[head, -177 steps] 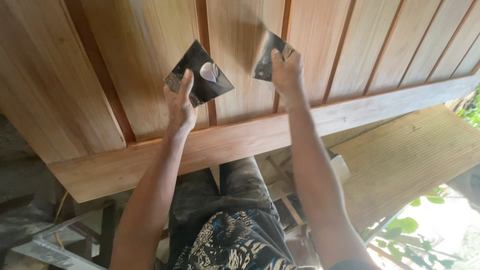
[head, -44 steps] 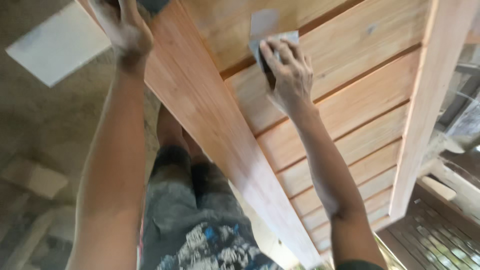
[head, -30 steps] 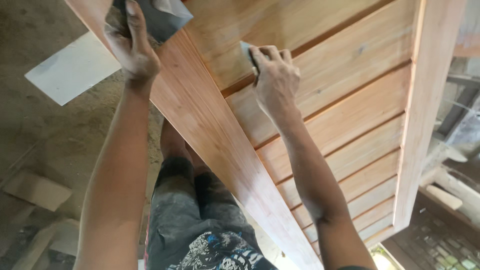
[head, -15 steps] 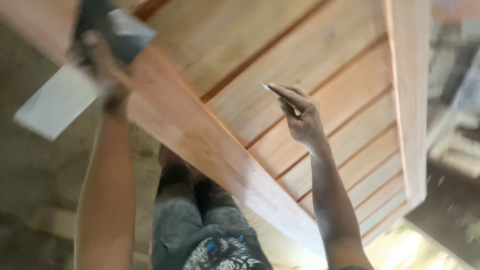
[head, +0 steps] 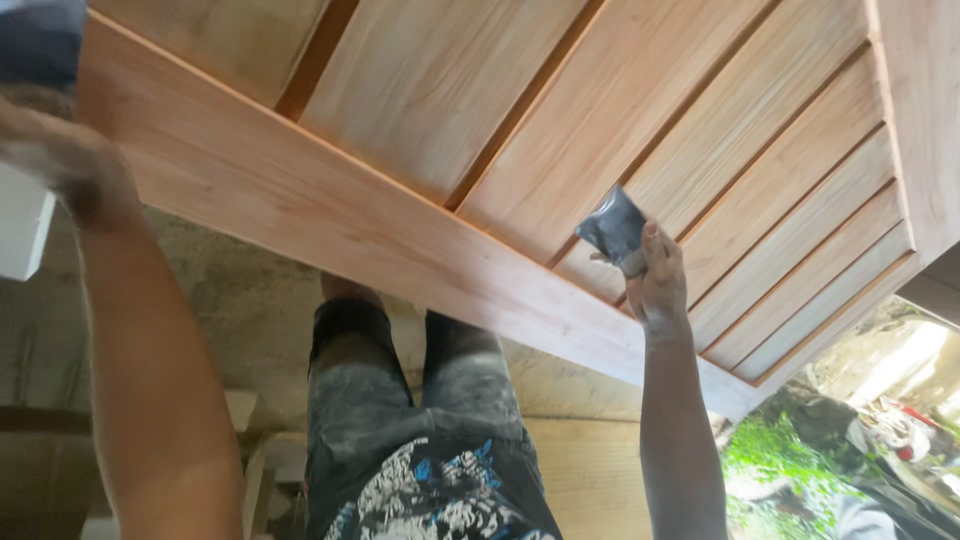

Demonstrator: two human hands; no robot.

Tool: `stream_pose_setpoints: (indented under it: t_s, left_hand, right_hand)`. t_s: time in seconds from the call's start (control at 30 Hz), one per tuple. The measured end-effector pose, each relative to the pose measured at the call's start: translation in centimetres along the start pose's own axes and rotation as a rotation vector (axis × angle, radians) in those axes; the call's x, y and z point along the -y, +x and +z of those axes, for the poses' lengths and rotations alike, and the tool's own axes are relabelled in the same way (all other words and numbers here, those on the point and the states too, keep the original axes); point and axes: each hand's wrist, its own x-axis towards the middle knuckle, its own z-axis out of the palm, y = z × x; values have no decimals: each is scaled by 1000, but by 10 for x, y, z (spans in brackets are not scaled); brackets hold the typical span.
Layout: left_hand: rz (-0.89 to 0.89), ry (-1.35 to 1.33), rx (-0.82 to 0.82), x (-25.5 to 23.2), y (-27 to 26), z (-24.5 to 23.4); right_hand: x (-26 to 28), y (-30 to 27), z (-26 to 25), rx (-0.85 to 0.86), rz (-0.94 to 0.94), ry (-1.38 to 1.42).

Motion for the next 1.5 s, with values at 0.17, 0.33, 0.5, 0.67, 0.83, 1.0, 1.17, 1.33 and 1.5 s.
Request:
stream_pose_setpoints:
  t_s: [0.17,0.33,0.5,0.67,0.83,1.0,1.17,1.33,1.5]
  left_hand:
    - [99,10,-86,-4,-57,25]
    - [114,-7,-195,-14,-115,67]
    - [76,12,-164,-31,-162,118]
    - [83,-41,-158,-51,-166,160]
    - [86,-17,-114,-65,-178,166]
    - [12,-104,-34,-62,-180,158]
    - [-10,-115,-96,-46,-180,143]
    - [-106,87,-179,-57,-174,154]
    - [112,-72,-66,-86,-168,172]
  right_hand:
    - [11,26,-30,70,-34,-105]
    - [27,46,-82,115,-61,30]
    - [25,53,-135,110,-71,-135]
    - [23,76,-138,120,-89,-143]
    - [30,82,-143,164,42,226]
    - [57,89,-155,155,-1,311]
    - [64,86,-153,89,-64,156]
    - [90,122,-102,221,-757,-1144]
    - [109,216,-44,335,-1190,-1580]
